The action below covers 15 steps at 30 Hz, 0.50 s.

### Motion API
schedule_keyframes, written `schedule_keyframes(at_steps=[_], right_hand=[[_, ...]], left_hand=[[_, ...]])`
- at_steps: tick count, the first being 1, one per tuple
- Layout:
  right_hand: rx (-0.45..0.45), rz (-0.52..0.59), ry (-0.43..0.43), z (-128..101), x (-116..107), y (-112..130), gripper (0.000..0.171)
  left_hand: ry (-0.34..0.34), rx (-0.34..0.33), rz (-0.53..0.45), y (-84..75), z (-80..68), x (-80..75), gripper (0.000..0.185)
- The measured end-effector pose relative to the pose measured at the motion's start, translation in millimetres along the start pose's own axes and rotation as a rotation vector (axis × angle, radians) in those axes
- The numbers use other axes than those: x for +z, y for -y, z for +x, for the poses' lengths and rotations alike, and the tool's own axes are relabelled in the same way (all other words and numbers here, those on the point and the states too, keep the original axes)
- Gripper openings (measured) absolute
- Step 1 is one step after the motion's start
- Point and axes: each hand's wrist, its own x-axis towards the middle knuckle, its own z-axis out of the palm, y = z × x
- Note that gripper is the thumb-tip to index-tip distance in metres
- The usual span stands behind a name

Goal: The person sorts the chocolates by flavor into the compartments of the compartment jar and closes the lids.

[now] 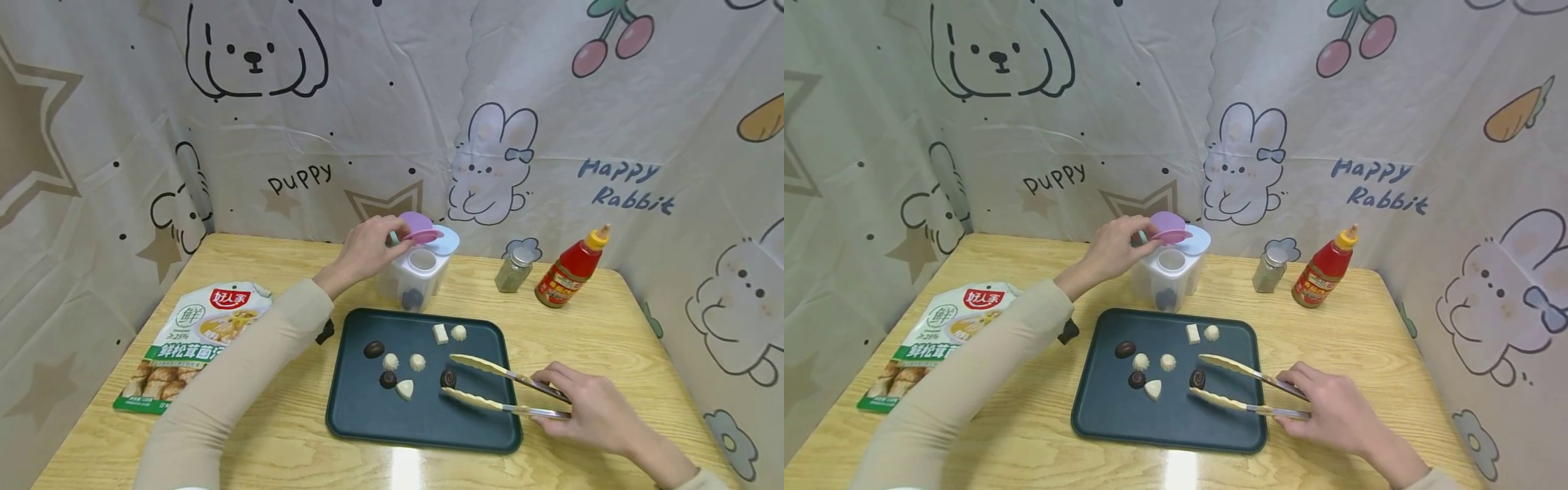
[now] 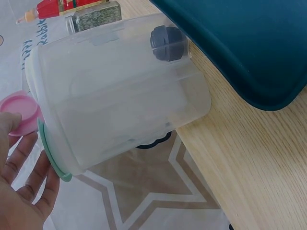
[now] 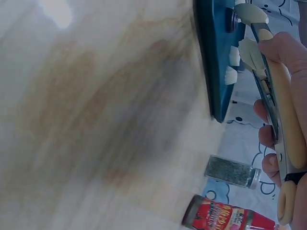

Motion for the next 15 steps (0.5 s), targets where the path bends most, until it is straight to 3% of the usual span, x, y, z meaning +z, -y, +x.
schedule_keyframes(at_steps=[15], right_hand=[[0.044, 0.038, 0.041, -6.5, 9.9, 4.0, 0.046]], left_hand=[[-0.002, -0.012, 0.005, -0.5, 0.4, 0.1, 0.016]])
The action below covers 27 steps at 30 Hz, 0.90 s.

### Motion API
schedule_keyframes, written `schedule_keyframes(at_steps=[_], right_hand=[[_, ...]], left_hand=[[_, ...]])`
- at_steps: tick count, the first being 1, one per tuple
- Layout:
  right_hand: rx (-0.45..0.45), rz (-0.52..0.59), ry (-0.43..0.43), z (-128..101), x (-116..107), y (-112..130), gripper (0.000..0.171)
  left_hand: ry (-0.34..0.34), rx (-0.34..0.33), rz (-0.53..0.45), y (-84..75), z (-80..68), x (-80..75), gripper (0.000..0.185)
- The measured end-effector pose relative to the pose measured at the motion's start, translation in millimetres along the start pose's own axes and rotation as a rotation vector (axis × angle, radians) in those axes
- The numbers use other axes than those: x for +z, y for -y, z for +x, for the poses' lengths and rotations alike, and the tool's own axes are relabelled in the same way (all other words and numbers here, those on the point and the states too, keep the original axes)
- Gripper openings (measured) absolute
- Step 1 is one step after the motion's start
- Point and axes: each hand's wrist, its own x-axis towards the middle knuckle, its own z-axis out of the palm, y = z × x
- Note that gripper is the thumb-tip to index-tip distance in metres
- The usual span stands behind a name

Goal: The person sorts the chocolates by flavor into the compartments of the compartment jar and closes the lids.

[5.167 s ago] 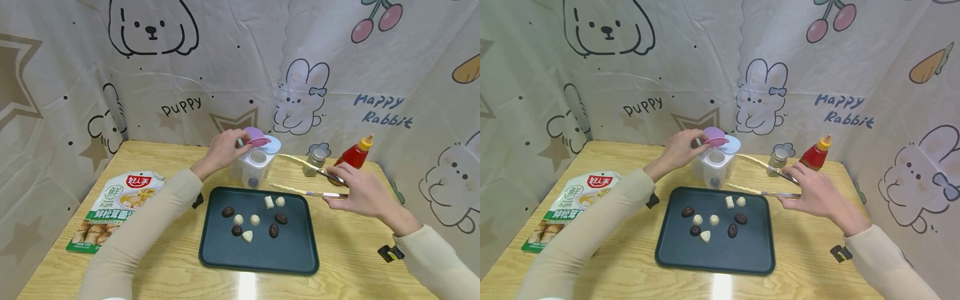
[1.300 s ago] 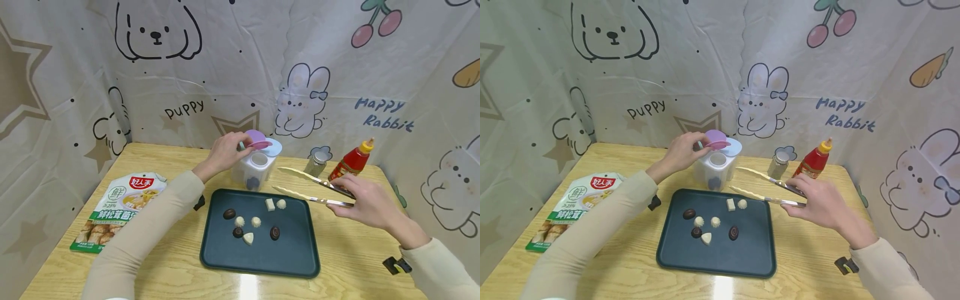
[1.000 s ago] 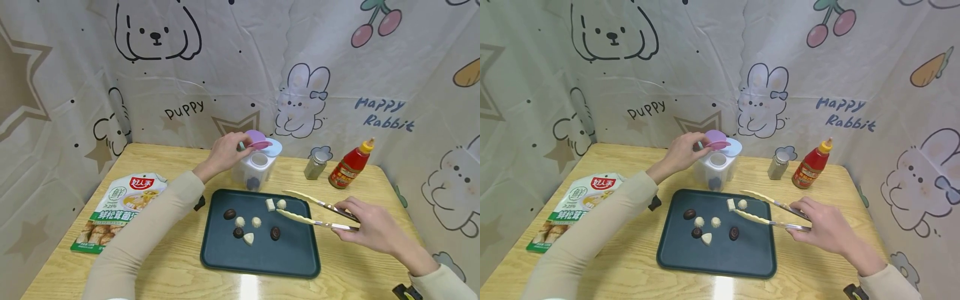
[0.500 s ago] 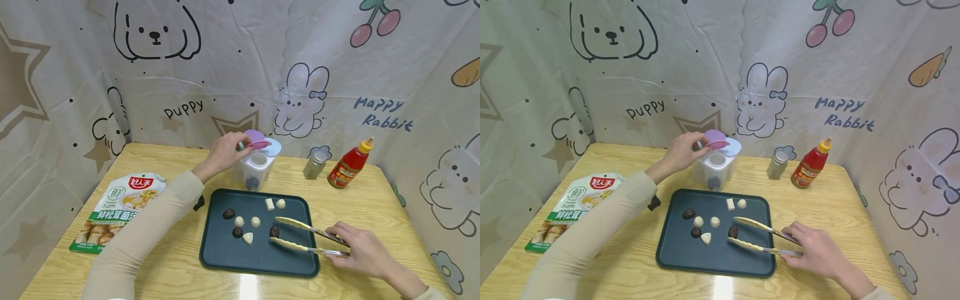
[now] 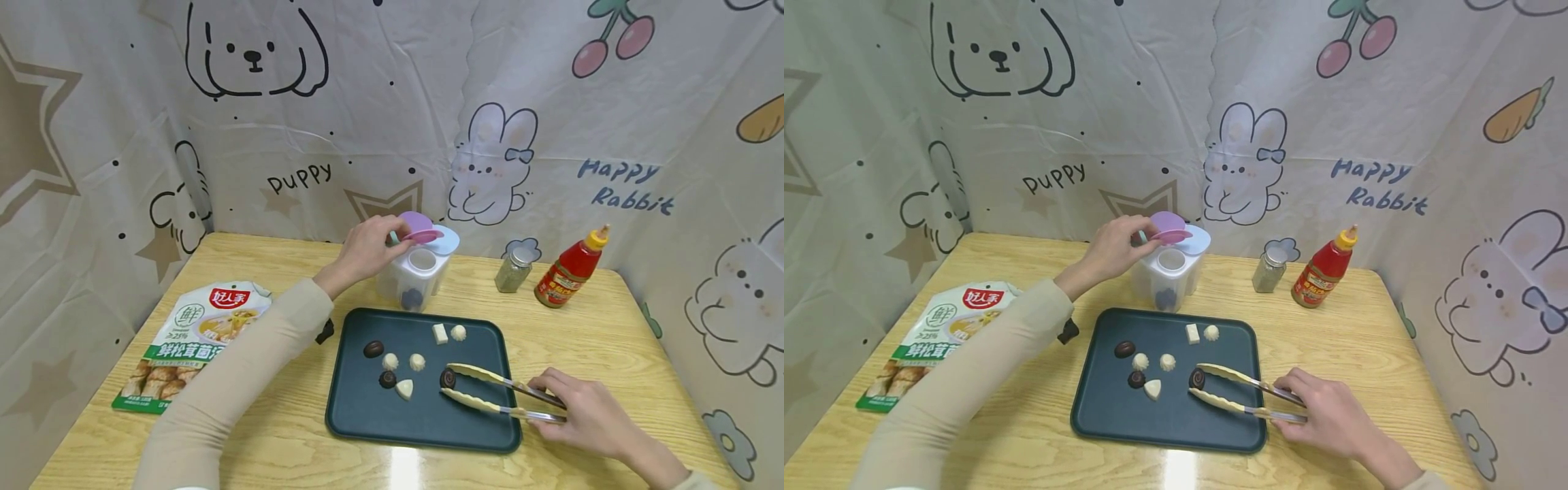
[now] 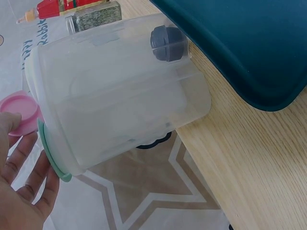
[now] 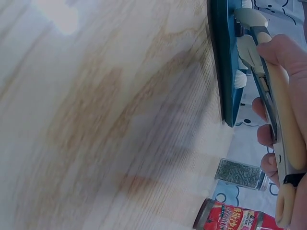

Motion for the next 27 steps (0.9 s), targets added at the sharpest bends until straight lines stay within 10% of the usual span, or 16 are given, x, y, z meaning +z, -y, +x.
schedule_keyframes(at_steps=[27], right_hand=[[-0.118, -0.040, -0.183, 62.4, -44.4, -15.3, 0.052]], left_hand=[[0.004, 0.019, 0.002, 1.2, 0.2, -0.6, 0.017]])
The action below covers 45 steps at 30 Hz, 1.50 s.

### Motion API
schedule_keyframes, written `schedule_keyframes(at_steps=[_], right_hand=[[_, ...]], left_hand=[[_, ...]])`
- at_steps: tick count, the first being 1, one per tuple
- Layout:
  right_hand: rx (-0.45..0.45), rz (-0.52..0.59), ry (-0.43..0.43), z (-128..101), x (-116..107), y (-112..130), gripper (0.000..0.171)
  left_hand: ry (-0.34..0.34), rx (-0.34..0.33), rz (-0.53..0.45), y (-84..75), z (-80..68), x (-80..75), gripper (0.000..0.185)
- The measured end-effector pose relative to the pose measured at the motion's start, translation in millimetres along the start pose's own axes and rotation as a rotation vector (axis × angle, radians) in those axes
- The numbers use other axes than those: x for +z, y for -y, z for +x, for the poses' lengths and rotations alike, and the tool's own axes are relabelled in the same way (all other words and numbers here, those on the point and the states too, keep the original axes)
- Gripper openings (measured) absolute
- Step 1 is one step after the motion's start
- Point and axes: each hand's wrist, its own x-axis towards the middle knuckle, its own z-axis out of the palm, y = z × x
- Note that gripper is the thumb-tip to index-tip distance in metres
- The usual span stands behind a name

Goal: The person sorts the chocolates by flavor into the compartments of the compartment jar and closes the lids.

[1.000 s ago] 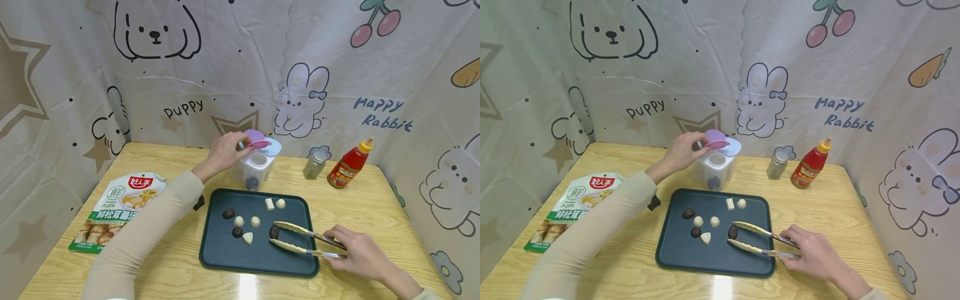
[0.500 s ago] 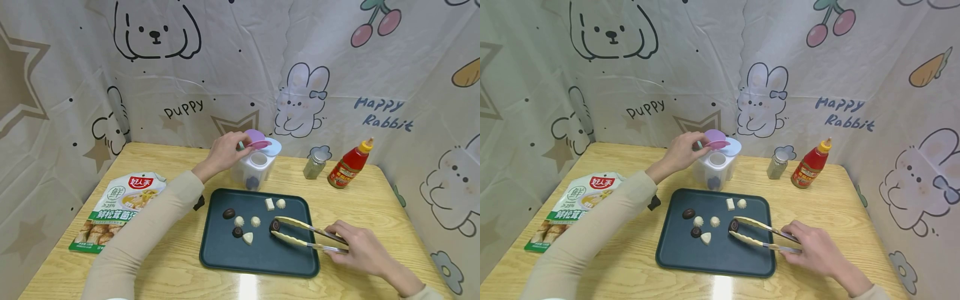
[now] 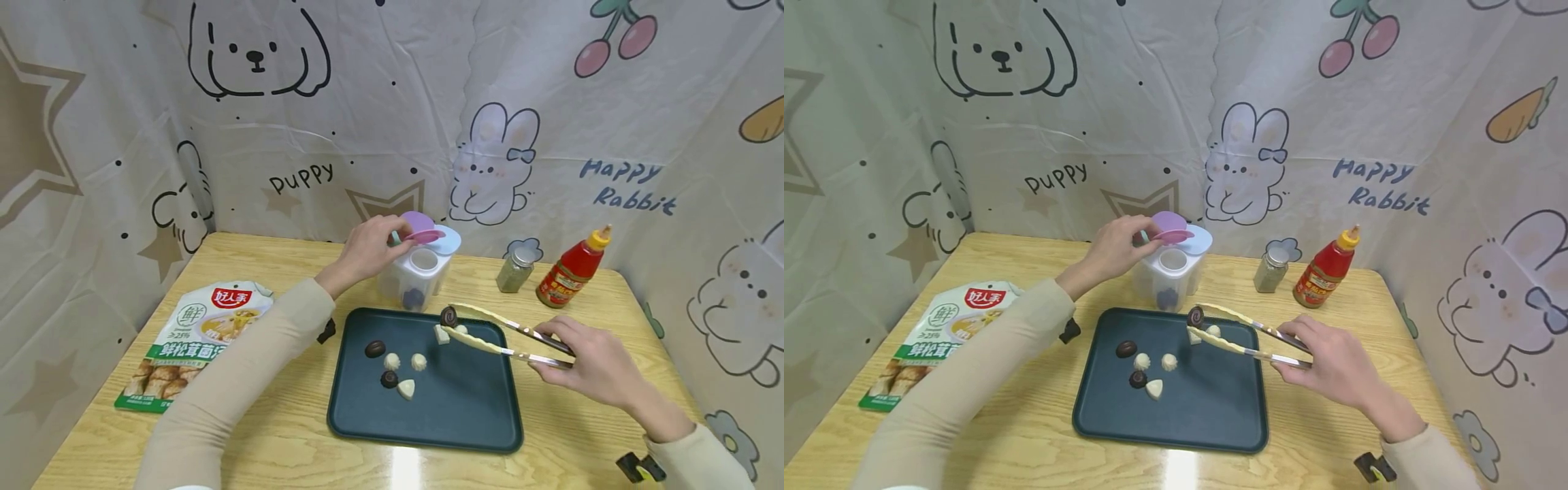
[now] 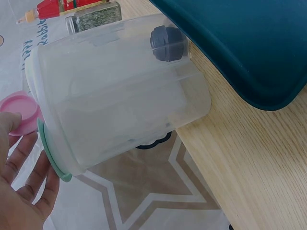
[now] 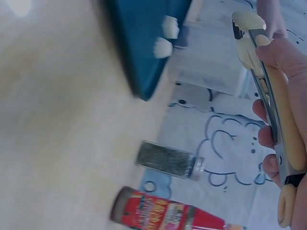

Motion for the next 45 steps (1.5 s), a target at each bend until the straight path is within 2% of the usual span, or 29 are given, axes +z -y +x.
schedule_keyframes(at_steps=[5, 16, 19, 22, 25, 37, 45], right_hand=[[-0.030, -0.036, -0.055, 20.2, -5.8, -7.0, 0.067], [-0.024, -0.050, -0.036, 60.8, -13.2, -23.1, 0.073], [-0.031, -0.050, -0.029, 69.1, -13.8, -25.4, 0.066], [-0.030, -0.055, -0.020, 77.1, -14.0, -25.8, 0.047], [-0.029, -0.057, -0.008, 84.4, -12.5, -25.6, 0.049], [0.006, -0.037, 0.041, 94.5, -2.0, -28.0, 0.046], [-0.005, -0.047, 0.025, 90.5, -8.4, -25.4, 0.049]], left_hand=[[-0.003, 0.003, 0.002, -0.5, 0.5, 0.6, 0.017], [-0.008, 0.016, 0.009, -1.5, -0.3, 0.7, 0.016], [-0.008, 0.017, 0.010, -1.4, -1.0, 0.6, 0.016], [-0.007, 0.020, 0.011, -1.6, -1.6, 0.2, 0.017], [-0.009, 0.020, 0.015, -1.6, -2.0, -0.4, 0.017], [-0.009, 0.023, 0.018, 0.0, -2.0, 0.3, 0.016], [-0.009, 0.022, 0.014, 0.4, -1.3, 0.8, 0.017]])
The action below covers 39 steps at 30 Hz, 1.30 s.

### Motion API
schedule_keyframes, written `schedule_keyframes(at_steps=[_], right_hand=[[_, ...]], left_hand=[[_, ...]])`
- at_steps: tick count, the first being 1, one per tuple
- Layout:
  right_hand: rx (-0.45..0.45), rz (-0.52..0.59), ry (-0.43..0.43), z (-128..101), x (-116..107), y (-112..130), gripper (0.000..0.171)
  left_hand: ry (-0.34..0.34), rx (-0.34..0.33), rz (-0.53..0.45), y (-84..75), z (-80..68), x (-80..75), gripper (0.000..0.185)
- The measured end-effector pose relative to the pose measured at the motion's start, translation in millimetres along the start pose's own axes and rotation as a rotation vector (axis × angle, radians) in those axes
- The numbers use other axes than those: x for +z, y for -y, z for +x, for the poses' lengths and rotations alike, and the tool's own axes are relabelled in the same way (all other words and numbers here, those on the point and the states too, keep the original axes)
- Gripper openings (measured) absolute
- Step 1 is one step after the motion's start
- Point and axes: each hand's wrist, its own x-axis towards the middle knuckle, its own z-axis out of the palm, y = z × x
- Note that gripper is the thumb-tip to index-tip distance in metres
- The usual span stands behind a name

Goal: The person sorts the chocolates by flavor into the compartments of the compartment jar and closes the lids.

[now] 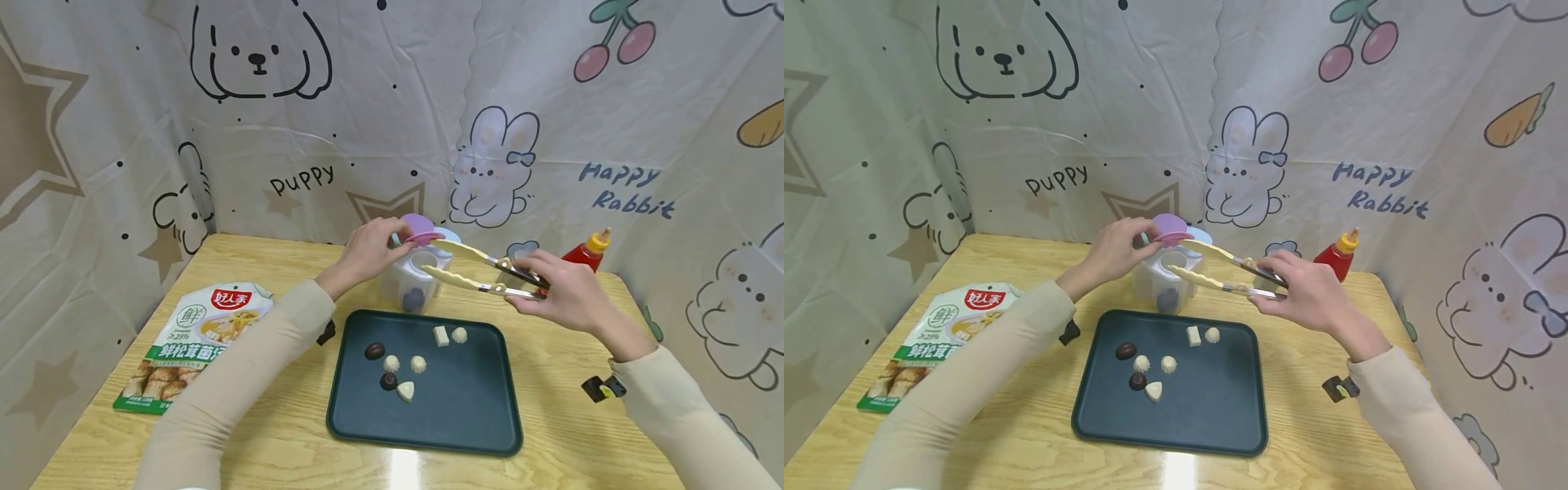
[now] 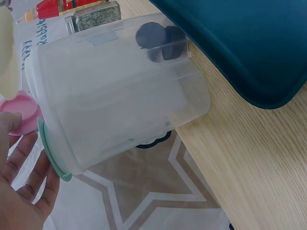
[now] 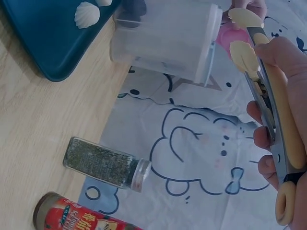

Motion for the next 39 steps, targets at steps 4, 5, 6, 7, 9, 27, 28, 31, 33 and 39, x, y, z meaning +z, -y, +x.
schedule_keyframes(at_steps=[4, 5, 6, 7, 9, 27, 28, 31, 33, 39], right_hand=[[-0.028, -0.012, 0.009, -8.0, -6.9, 7.3, 0.051], [-0.035, -0.017, 0.018, -10.4, -8.0, 9.9, 0.050], [-0.042, -0.025, 0.028, -12.7, -8.7, 12.9, 0.050], [-0.050, -0.033, 0.040, -15.1, -9.3, 16.4, 0.050], [-0.062, -0.048, 0.067, -19.9, -9.1, 23.6, 0.048], [-0.148, 0.062, 0.310, -42.6, 29.6, 71.7, 0.042], [-0.154, 0.060, 0.320, -41.9, 31.5, 73.6, 0.042], [-0.177, 0.065, 0.341, -39.1, 35.7, 78.8, 0.040], [-0.194, 0.057, 0.344, -36.4, 38.3, 81.7, 0.041], [-0.226, 0.047, 0.368, -28.0, 42.6, 86.6, 0.039]], left_hand=[[0.000, -0.001, -0.006, 0.4, 0.0, -0.2, 0.018], [0.001, -0.002, -0.007, 0.5, 0.0, -0.4, 0.018], [0.002, -0.004, -0.008, 0.6, 0.0, -0.5, 0.018], [0.004, -0.007, -0.008, 0.7, -0.1, -0.7, 0.018], [0.007, -0.011, -0.010, 0.7, 0.0, -0.9, 0.019], [0.020, -0.031, -0.015, -0.3, -0.3, -1.0, 0.019], [0.020, -0.031, -0.016, -0.5, -0.3, -1.1, 0.019], [0.020, -0.032, -0.019, -1.0, -0.2, -1.3, 0.018], [0.020, -0.032, -0.021, -0.9, -0.2, -1.0, 0.018], [0.015, -0.028, -0.016, 0.0, 0.2, 0.1, 0.020]])
